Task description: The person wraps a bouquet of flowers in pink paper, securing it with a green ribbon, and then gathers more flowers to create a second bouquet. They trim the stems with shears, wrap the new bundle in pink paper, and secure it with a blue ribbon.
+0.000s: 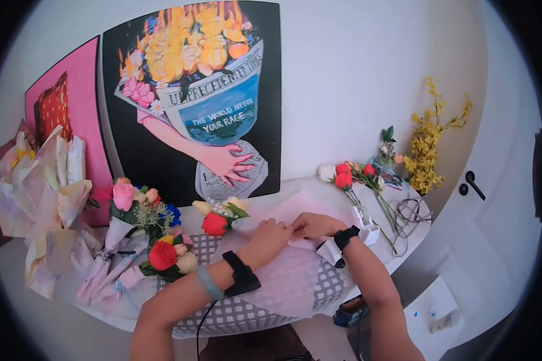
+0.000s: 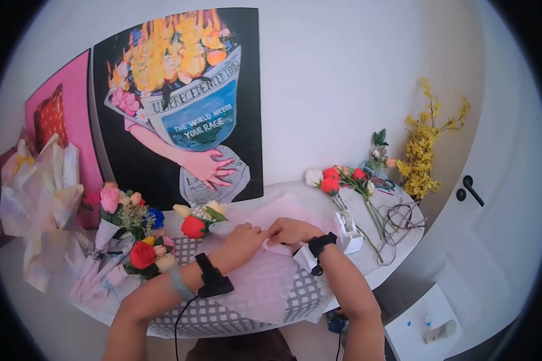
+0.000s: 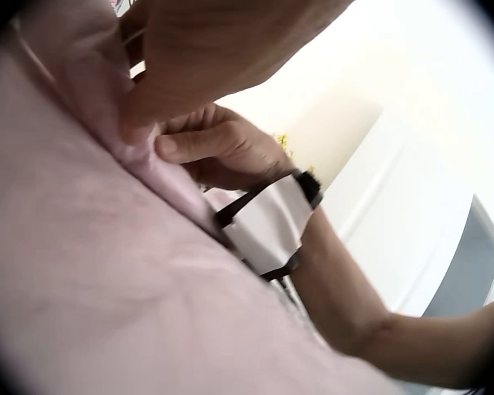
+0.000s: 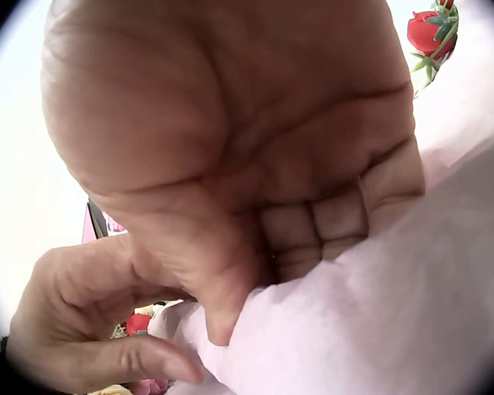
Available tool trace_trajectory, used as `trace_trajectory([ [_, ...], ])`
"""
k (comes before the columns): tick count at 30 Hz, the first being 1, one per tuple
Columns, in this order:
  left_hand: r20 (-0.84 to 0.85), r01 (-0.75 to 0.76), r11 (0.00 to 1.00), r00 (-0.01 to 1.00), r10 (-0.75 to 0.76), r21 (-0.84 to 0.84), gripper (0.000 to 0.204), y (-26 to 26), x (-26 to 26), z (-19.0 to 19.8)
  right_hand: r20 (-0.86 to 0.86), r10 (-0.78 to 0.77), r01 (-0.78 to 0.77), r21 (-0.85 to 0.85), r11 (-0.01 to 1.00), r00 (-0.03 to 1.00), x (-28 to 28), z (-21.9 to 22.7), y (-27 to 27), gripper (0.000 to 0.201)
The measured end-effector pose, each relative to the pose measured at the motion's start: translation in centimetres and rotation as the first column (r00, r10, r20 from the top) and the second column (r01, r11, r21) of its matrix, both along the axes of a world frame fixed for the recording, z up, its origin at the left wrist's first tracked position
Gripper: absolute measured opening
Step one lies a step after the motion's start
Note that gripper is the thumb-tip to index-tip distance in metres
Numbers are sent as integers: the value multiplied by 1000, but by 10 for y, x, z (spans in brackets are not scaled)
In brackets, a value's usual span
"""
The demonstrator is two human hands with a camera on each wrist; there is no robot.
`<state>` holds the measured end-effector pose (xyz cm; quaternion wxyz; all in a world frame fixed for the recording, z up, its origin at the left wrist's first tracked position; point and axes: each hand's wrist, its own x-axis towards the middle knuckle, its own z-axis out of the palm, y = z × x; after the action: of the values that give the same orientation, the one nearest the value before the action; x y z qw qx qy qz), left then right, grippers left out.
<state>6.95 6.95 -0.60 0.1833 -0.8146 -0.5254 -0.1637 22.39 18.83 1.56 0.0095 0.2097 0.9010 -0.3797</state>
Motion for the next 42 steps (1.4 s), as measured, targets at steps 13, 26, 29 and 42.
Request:
trace_trajectory([
  [13, 222, 8, 977, 974, 40, -213, 9, 36, -11, 2, -163, -86, 176, 692, 700, 983, 4, 4, -45, 18],
  [26, 136, 112, 962, 988, -80, -248, 16, -7, -9, 22, -214, -20, 124, 486, 865, 977, 13, 8, -52, 7],
  [29, 275, 145, 925, 960, -46, -352, 15, -7, -16, 20, -214, 22, 68, 406, 911, 977, 11, 6, -45, 11],
  [42, 40, 128, 988, 991, -125, -84, 16, 0, -11, 2, -140, -120, 166, 393, 904, 983, 4, -7, -10, 16],
])
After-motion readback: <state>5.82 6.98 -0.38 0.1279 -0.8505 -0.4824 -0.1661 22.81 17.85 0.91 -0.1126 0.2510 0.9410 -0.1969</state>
